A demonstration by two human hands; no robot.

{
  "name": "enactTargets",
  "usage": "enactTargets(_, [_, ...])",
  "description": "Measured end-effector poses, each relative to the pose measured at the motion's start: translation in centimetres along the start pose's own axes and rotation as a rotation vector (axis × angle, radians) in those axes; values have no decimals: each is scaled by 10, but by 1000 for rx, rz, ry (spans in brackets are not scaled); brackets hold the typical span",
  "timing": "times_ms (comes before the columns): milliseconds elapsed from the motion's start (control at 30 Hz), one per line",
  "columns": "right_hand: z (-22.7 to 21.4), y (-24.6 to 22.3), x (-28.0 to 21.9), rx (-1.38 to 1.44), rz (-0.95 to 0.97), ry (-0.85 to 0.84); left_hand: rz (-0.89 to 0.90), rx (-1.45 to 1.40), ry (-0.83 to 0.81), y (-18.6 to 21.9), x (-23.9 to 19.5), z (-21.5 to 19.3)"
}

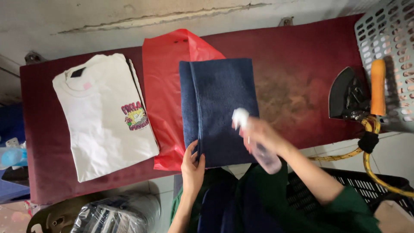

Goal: Organizing folded laundry items, spraying them with freshener, and preparing them for packaging.

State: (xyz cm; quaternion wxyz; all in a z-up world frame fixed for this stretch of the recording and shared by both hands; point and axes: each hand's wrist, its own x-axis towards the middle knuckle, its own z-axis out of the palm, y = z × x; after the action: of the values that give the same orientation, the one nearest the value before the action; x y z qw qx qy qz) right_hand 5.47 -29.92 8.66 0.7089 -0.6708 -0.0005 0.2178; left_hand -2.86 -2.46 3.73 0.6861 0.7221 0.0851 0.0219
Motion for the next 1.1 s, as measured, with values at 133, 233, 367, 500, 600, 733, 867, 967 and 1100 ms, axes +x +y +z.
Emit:
enactTargets(133, [-26,58,-23,-139,41,-169,-164,-47,-37,-8,0,-1])
enactTargets(233, [-43,17,-16,-157,130,4,-131,-27,-34,-12,-1,-1])
enactTargets(367, [-76,-32,21,-77,124,281,-77,29,-12,-13,1,0])
enactTargets(500, [-144,12,69,32,-89,409,-66,176,1,8,0,1])
enactTargets(600, [-153,4,84,-490,-105,806,175,306,48,26,2,1])
enactTargets(733, [-112,-10,71,-1769,-636,1237,414,691,238,29,11,-2])
enactTargets(867, [-46,6,49,-756,-325,712,208,607,174,10,28,-4])
enactTargets(967, [-30,51,55,-596,-300,583,367,716,178,-14,38,2])
enactTargets(1100, [-32,34,52,-877,-433,646,239,717,159,8,38,11])
